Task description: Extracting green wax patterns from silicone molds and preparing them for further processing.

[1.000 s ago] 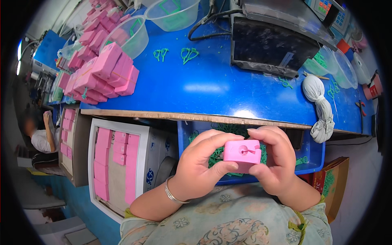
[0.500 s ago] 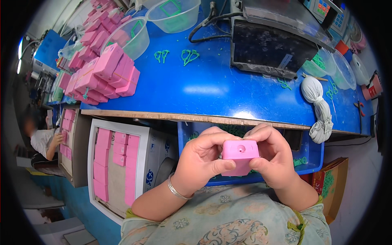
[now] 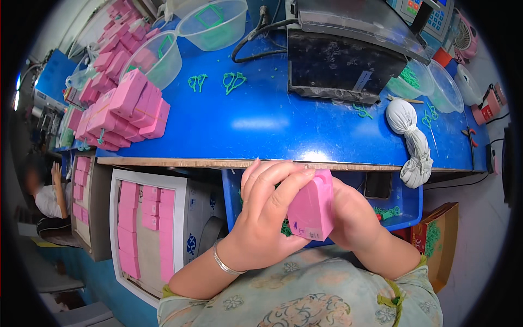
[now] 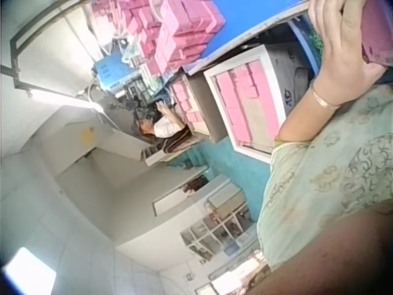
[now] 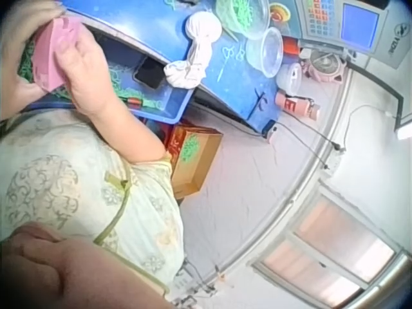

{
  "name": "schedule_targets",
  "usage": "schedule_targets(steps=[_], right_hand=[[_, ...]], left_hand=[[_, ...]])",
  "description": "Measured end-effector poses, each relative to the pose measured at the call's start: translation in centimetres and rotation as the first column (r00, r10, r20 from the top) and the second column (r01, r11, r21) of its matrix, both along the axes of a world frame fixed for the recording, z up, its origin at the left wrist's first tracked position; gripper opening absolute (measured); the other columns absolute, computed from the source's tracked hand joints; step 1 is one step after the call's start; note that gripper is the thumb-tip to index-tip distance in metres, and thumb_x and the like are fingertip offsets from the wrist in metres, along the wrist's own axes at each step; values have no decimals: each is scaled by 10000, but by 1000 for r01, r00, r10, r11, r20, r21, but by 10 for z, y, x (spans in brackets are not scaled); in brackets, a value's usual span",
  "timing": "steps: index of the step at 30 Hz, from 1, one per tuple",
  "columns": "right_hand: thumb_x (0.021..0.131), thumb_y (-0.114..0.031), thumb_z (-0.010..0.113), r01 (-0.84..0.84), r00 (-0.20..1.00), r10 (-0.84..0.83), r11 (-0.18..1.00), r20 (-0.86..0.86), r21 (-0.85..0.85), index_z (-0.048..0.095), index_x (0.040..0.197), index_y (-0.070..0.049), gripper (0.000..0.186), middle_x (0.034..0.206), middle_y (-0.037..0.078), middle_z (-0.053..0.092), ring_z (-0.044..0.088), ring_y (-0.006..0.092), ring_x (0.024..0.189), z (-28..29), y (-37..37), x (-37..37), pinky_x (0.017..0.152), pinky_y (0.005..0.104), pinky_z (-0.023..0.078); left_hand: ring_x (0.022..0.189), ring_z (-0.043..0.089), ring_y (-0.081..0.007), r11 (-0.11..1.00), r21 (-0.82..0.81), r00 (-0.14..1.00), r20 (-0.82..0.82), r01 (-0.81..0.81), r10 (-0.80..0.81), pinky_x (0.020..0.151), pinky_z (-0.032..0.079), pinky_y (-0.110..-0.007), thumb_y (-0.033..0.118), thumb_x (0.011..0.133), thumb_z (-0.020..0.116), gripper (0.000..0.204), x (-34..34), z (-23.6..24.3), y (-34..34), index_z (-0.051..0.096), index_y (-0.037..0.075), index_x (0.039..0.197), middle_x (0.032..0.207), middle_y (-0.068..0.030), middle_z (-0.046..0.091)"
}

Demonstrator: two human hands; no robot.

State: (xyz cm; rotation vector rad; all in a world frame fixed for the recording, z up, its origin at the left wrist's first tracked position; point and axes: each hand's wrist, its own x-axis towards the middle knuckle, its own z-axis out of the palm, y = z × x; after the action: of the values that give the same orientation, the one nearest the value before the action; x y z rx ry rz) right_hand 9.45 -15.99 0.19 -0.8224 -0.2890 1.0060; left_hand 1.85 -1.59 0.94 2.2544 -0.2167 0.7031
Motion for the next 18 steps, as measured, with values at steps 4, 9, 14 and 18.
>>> schedule_targets(steps=[4,9,14,18], right_hand=[[827,-176,629,68,868,31,981,495,-179,438,1199,4,455,1075,105,548,527,147,958,6,-2,-1,824,299,432],[768,-177,639,65,321,343,922,883,-382,516,1101,-19,389,938,162,606,602,318,839,17,-9,20,722,367,470],[698,-158,651,-10,263,441,891,858,-455,592,961,-34,297,809,154,609,588,341,733,36,-12,30,636,402,464],[667,-130,656,-102,181,503,864,845,-492,593,941,-24,300,805,157,602,581,345,727,37,-11,36,625,407,462]], left_hand=[[1029,484,-290,958,264,993,73,-110,94,919,321,-468,189,554,780,745,-4,-7,-4,453,91,1217,1133,-102,487],[956,485,-281,966,92,968,-102,240,-231,831,388,-407,249,601,792,504,-2,10,17,583,70,1024,1040,-106,482],[750,537,-236,916,-8,902,-171,401,-397,652,443,-308,173,624,773,311,4,25,25,614,52,862,856,-82,543],[756,533,-242,890,-80,845,-286,448,-451,666,442,-317,148,626,774,289,7,27,28,596,50,832,853,-84,538]])
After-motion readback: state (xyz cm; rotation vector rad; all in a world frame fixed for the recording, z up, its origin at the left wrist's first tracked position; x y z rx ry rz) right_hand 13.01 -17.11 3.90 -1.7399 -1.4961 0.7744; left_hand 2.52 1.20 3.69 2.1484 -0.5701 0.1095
